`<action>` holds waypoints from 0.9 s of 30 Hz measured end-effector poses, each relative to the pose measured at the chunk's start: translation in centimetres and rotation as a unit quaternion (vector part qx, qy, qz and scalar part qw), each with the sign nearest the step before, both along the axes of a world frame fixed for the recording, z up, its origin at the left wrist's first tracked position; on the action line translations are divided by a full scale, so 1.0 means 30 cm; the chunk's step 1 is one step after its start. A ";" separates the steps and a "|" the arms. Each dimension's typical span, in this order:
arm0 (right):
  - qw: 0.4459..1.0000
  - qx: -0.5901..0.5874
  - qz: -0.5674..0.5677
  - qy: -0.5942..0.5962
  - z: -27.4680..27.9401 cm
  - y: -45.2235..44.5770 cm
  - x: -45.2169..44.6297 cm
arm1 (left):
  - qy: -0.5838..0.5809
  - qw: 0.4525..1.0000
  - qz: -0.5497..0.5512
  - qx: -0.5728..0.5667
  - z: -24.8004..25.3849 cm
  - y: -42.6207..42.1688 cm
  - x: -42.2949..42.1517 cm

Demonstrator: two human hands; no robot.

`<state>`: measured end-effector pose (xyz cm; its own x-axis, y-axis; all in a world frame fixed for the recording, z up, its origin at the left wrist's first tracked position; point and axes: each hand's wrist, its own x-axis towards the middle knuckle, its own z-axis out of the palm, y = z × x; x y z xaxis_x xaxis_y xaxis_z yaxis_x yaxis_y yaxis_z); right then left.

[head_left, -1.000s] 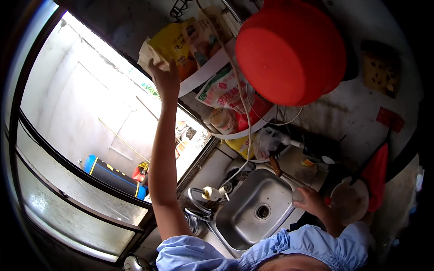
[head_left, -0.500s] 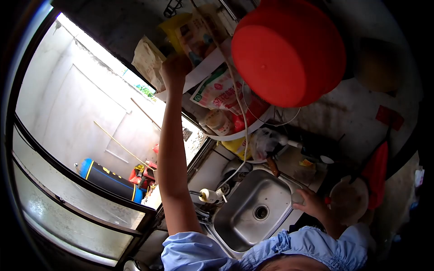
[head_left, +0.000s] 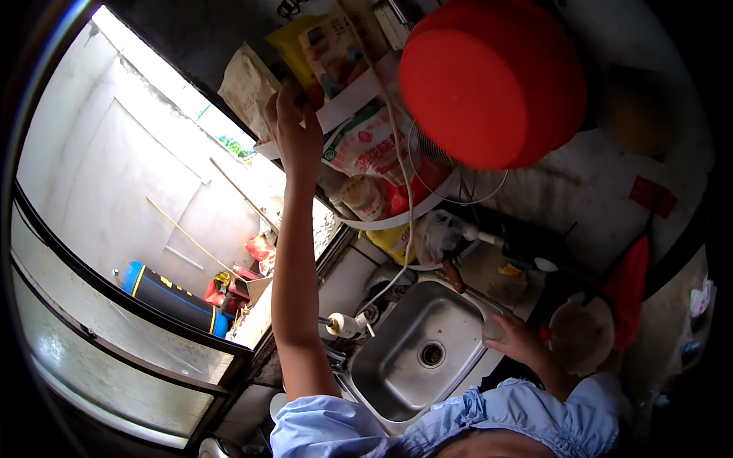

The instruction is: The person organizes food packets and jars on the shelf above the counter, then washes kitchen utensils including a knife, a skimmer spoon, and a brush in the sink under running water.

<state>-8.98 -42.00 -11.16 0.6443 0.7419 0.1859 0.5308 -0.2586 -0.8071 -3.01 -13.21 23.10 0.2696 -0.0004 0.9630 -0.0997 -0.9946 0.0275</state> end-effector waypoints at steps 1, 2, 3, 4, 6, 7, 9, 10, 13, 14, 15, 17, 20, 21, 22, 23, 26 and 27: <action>1.000 0.022 0.006 -0.019 0.009 0.008 -0.006 | 0.018 1.000 -0.017 -0.020 -0.043 -0.057 -0.073; 1.000 0.020 0.009 -0.017 0.027 0.019 -0.015 | 0.102 0.991 -0.038 -0.077 -0.121 -0.098 -0.150; 0.998 0.063 0.007 0.002 0.052 0.033 -0.021 | 0.171 0.968 -0.129 -0.127 -0.208 -0.178 -0.224; 0.994 0.106 0.005 0.020 0.070 0.044 -0.024 | 0.263 0.939 -0.150 -0.166 -0.326 -0.202 -0.279; 0.994 0.103 0.023 0.017 0.091 0.068 -0.032 | 0.417 0.886 -0.142 -0.143 -0.513 -0.289 -0.403; 0.991 0.126 0.032 0.029 0.119 0.083 -0.038 | 0.453 0.869 -0.127 -0.152 -0.585 -0.325 -0.463; 0.989 0.140 0.047 0.019 0.165 0.115 -0.057 | 0.519 0.825 -0.118 -0.189 -0.697 -0.353 -0.574; 0.990 0.123 0.064 0.019 0.183 0.131 -0.065 | 0.545 0.800 -0.124 -0.220 -0.750 -0.354 -0.621; 0.983 0.106 0.128 -0.082 0.224 0.204 -0.113 | 0.477 0.809 -0.128 -0.319 -0.832 -0.358 -0.753; 0.979 0.094 0.157 -0.088 0.218 0.232 -0.136 | 0.450 0.819 -0.112 -0.339 -0.848 -0.352 -0.794; 0.972 0.087 0.192 -0.100 0.218 0.254 -0.156 | 0.424 0.827 -0.083 -0.359 -0.862 -0.353 -0.830; 0.956 0.076 0.253 -0.124 0.228 0.298 -0.214 | 0.388 0.841 -0.043 -0.375 -0.874 -0.355 -0.906; 0.929 0.090 0.330 -0.142 0.231 0.361 -0.298 | 0.339 0.857 0.018 -0.387 -0.896 -0.356 -1.011; 0.925 0.091 0.345 -0.130 0.225 0.378 -0.325 | 0.319 0.853 0.025 -0.412 -0.914 -0.352 -1.042; 0.919 0.093 0.363 -0.122 0.225 0.393 -0.352 | 0.307 0.849 0.039 -0.428 -0.912 -0.353 -1.077; 0.913 0.085 0.382 -0.114 0.221 0.407 -0.376 | 0.301 0.847 0.050 -0.435 -0.923 -0.354 -1.107; 0.905 0.065 0.412 -0.090 0.217 0.438 -0.447 | 0.278 0.870 0.098 -0.395 -0.956 -0.365 -1.185; 0.903 0.054 0.420 -0.078 0.212 0.443 -0.466 | 0.279 0.853 0.085 -0.433 -0.962 -0.370 -1.208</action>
<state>-22.95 -28.73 -4.81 -0.1766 0.9283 0.3272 0.6126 0.3639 -0.7017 -39.24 -24.33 -5.75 0.6115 0.7305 0.3040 0.3127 -0.5761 0.7552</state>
